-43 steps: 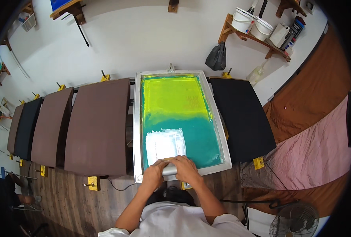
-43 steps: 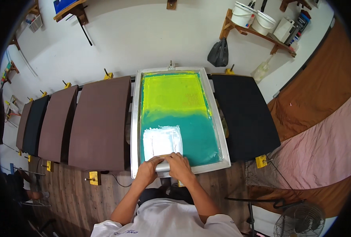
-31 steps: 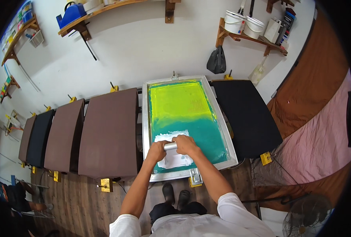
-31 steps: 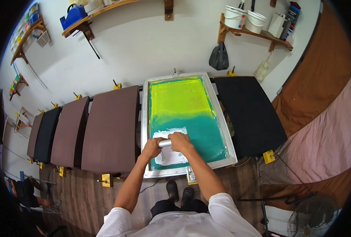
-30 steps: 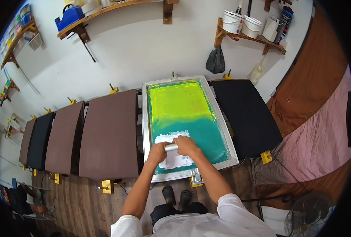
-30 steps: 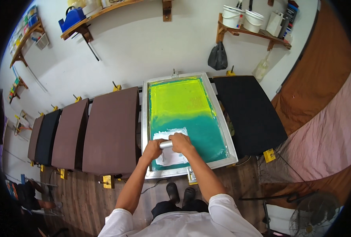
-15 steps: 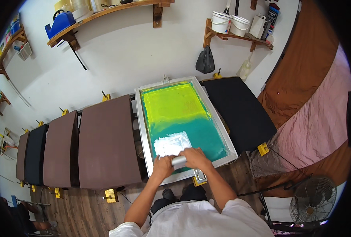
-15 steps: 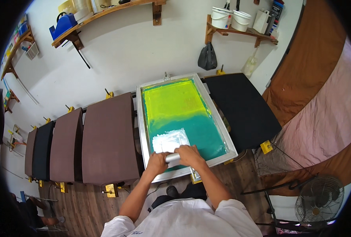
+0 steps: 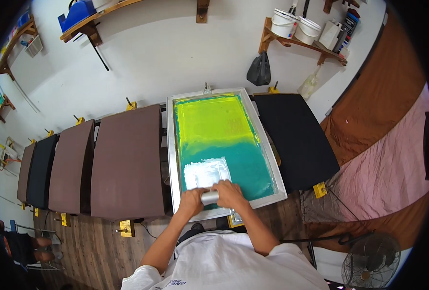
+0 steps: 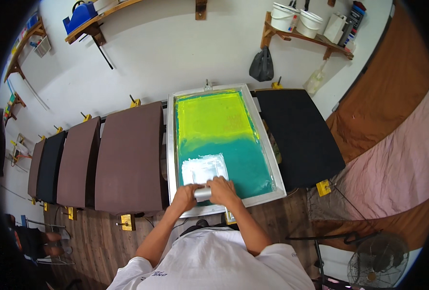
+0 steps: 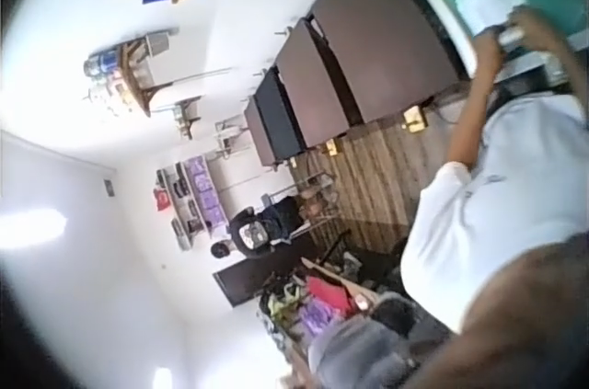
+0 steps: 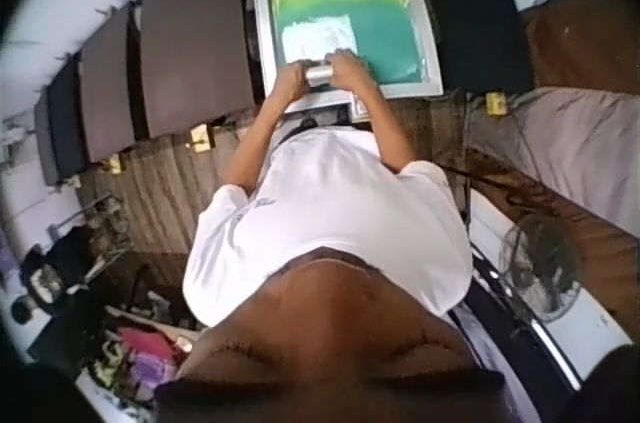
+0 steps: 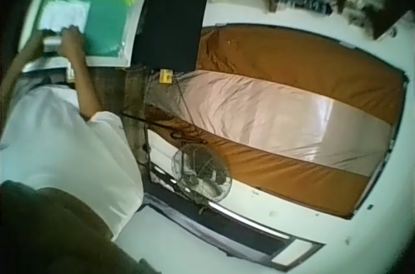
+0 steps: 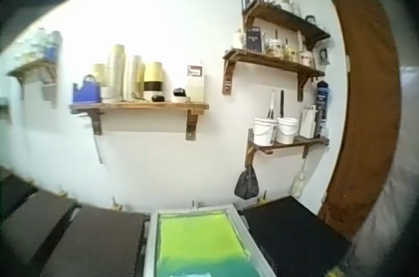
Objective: Applying white ink to a screen printing frame using a squeegee.
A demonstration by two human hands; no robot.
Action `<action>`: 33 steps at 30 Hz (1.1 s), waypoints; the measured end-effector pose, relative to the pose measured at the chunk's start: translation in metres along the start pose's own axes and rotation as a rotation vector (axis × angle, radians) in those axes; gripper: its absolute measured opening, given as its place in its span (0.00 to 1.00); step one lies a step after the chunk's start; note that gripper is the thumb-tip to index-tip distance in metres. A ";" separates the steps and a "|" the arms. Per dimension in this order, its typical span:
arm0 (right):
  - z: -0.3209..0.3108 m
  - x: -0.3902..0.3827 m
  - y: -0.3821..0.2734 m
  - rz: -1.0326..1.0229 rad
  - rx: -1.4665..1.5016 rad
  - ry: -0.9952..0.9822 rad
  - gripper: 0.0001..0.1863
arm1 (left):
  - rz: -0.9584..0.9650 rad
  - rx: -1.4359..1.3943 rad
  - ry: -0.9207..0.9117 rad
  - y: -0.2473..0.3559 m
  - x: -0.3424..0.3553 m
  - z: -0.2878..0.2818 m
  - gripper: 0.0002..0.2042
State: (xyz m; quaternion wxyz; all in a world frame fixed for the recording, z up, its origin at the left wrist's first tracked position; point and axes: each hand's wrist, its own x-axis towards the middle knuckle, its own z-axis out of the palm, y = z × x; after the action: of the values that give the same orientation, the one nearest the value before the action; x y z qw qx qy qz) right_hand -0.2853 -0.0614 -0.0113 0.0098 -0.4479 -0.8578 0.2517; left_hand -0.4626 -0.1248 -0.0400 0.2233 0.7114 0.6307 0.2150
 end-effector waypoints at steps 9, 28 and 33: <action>-0.031 0.025 -0.002 -0.022 -0.057 -0.152 0.20 | -0.017 0.011 -0.085 -0.007 0.020 -0.015 0.19; -0.033 0.036 0.001 0.031 -0.063 -0.217 0.19 | -0.059 -0.030 -0.216 -0.007 0.033 -0.026 0.18; -0.029 0.081 0.012 0.032 -0.011 -0.067 0.21 | -0.058 -0.054 -0.070 -0.024 0.070 -0.028 0.21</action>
State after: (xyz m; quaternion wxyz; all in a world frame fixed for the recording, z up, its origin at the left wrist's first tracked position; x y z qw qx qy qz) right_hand -0.3177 0.0188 -0.0078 -0.0254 -0.4530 -0.8518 0.2618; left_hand -0.4899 -0.0512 -0.0300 0.2702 0.6938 0.6368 0.2003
